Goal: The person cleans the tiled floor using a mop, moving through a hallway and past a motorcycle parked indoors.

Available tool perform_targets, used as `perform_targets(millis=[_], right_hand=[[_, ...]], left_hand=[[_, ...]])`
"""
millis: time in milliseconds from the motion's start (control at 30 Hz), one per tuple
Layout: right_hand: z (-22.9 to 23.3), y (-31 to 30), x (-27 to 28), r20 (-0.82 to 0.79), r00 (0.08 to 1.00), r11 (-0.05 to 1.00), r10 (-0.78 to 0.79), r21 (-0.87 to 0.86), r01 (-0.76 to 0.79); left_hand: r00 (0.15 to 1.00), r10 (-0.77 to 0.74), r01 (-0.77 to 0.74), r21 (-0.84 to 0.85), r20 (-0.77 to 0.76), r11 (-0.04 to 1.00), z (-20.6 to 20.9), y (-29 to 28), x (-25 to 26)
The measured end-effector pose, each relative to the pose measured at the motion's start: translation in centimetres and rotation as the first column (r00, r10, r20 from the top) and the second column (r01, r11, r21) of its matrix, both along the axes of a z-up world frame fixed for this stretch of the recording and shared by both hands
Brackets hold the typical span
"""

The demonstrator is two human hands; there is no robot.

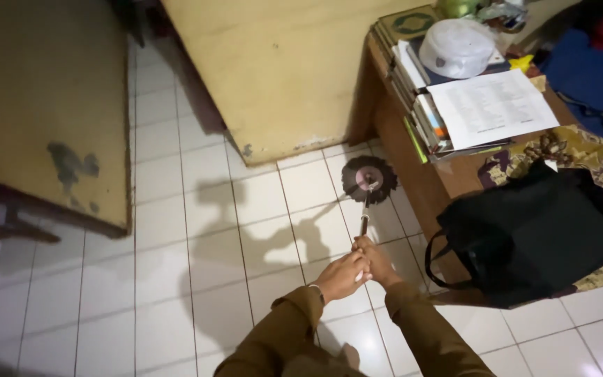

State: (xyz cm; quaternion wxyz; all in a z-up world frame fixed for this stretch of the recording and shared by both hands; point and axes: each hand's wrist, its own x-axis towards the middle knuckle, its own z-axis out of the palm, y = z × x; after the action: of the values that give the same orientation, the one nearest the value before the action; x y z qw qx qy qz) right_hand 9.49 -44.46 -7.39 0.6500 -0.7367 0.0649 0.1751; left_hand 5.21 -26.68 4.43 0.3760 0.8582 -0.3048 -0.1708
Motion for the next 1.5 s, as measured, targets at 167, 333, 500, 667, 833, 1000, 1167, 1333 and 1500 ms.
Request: perform_targets(millis=[167, 333, 500, 667, 833, 1000, 1167, 1333, 1500], right_hand=[[0.7, 0.6, -7.0, 0.268, 0.917, 0.878, 0.295, -0.454, -0.150], [-1.8, -0.2, -9.2, 0.537, 0.762, 0.868, 0.362, -0.492, -0.066], [-2.1, -1.2, -9.7, 0.441, 0.698, 0.719, 0.564, -0.678, -0.153], [-2.0, 2.6, -11.1, 0.197, 0.884, 0.783, 0.424, -0.570, -0.249], [-2.1, 7.9, -12.2, 0.127, 0.887, 0.793, 0.444, -0.517, -0.323], [0.6, 14.6, -13.4, 0.130, 0.859, 0.803, 0.495, -0.447, -0.395], [3.4, 22.3, -16.3, 0.105, 0.844, 0.787, 0.526, -0.436, -0.436], [2.6, 28.9, -17.8, 0.095, 0.752, 0.729, 0.652, -0.349, -0.589], [0.0, 34.3, -18.3, 0.096, 0.726, 0.732, 0.681, -0.051, -0.680]], left_hand=[[0.989, 0.103, -0.091, -0.107, 0.107, 0.990, 0.9, 1.1, -6.0], [0.937, 0.320, -0.238, -0.415, 0.139, 0.878, 0.1, -0.6, -9.5], [0.963, 0.219, -0.160, -0.314, 0.160, 0.936, -1.5, -1.3, -11.5], [0.961, 0.237, -0.182, -0.313, 0.145, 0.932, -1.0, 2.3, -13.6], [0.941, 0.320, -0.274, -0.312, 0.108, 0.910, 0.5, 7.2, -16.2], [0.888, 0.442, -0.383, -0.329, 0.124, 0.863, 2.7, 12.7, -18.8], [0.809, 0.560, -0.501, -0.290, 0.177, 0.815, 4.3, 18.0, -22.9], [0.662, 0.739, -0.700, -0.248, 0.125, 0.669, 5.1, 21.7, -26.4], [0.540, 0.822, -0.802, -0.186, 0.182, 0.568, 5.2, 24.2, -28.3]])
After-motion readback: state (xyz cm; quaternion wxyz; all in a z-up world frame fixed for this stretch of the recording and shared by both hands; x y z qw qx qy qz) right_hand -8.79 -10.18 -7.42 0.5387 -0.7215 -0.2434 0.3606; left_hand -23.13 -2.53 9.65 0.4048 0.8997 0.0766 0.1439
